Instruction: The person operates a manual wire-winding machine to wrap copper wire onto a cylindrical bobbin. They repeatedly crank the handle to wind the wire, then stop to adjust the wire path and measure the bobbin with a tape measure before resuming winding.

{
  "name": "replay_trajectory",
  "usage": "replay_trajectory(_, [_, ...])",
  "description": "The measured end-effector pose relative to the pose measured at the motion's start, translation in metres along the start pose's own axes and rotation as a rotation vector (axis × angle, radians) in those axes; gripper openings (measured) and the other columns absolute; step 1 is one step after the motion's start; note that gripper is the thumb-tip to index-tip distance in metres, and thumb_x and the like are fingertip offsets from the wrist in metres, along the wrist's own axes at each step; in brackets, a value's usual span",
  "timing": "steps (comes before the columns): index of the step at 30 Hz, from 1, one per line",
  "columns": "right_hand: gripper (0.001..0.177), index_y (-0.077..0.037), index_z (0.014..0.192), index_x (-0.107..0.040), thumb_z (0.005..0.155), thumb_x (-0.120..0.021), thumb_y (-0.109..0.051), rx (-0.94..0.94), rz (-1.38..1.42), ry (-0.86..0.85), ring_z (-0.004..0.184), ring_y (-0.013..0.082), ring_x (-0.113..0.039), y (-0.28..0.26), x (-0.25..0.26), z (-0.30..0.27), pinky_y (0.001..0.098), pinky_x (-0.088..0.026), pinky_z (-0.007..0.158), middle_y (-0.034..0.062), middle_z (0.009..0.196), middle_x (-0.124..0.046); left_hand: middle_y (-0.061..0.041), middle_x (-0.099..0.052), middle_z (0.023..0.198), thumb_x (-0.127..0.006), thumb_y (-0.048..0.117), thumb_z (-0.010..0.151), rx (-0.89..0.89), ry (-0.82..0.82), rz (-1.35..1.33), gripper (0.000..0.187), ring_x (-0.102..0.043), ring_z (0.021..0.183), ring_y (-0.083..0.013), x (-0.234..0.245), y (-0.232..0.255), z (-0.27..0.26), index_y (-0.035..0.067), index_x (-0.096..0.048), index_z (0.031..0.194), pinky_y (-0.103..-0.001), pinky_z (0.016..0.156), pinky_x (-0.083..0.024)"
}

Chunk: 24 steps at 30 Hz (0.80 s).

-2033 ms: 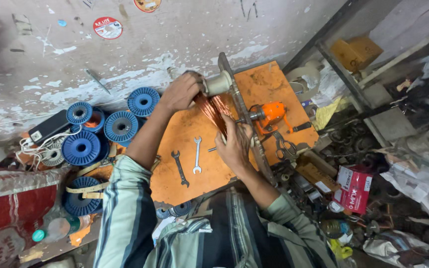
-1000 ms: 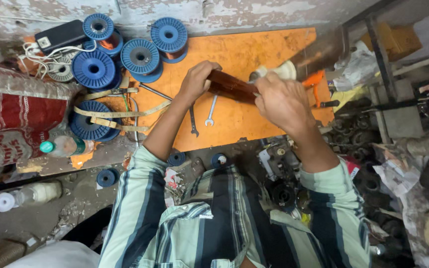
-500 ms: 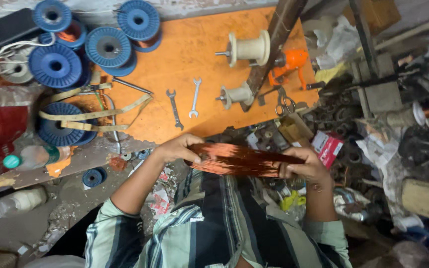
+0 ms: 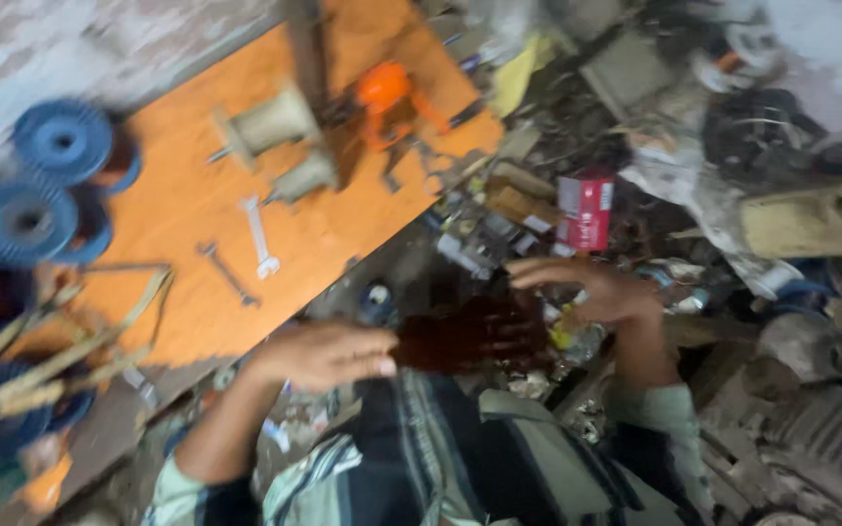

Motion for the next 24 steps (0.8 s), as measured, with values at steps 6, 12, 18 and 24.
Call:
replay_trajectory(6, [0.082,-0.001,0.133,-0.060,0.080,-0.079,-0.060,0.491,0.093,-0.294,0.147,0.0390,-0.040,-0.033,-0.062,0.089,0.0518,-0.034,0.124,0.0217,0.155,-0.043,-0.017,-0.068,0.095,-0.051,0.042,0.104,-0.139,-0.099,0.147,0.040,-0.066,0.093,-0.0392,0.018,0.075,0.097,0.006,-0.066,0.109,-0.046,0.078,-0.051])
replay_trajectory(12, [0.040,-0.001,0.108,-0.071,0.092,-0.078,-0.038,0.366,0.312,-0.146,0.111,0.0286,-0.061,0.017,-0.053,0.031,0.0411,-0.048,0.101,0.0139,0.112,-0.064,-0.011,-0.072,0.091,-0.055,0.041,0.100,0.063,-0.255,0.150,0.036,-0.072,0.091,-0.0289,0.040,0.070,0.176,0.010,-0.070,0.111,-0.040,0.082,-0.055])
replay_trajectory(18, [0.038,-0.005,0.113,-0.072,0.089,-0.079,-0.033,0.224,0.240,0.302,0.102,0.0227,-0.069,0.029,0.042,-0.081,0.0377,-0.054,0.095,0.0068,0.115,-0.070,-0.019,-0.055,0.143,-0.083,0.023,0.073,-0.166,0.236,0.186,0.084,-0.052,0.133,-0.0296,0.064,0.033,0.234,0.002,-0.043,0.144,-0.039,0.104,-0.041])
replay_trajectory(24, [0.046,-0.008,0.124,-0.063,0.084,-0.081,-0.020,-0.496,-0.810,1.540,0.105,0.0226,-0.066,-0.034,0.212,-0.365,0.0371,-0.057,0.084,0.0121,0.124,-0.062,-0.024,-0.050,0.152,-0.079,0.016,0.084,-0.274,0.458,-0.531,0.081,-0.045,0.145,-0.0324,0.061,-0.042,0.246,-0.007,-0.038,0.150,-0.046,0.119,-0.033])
Point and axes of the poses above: each hand's wrist, its own z-axis towards the middle knuckle, its own x-axis out of the back of the hand, y = z × x, the point moved 6 cm from there along z, towards the middle knuckle
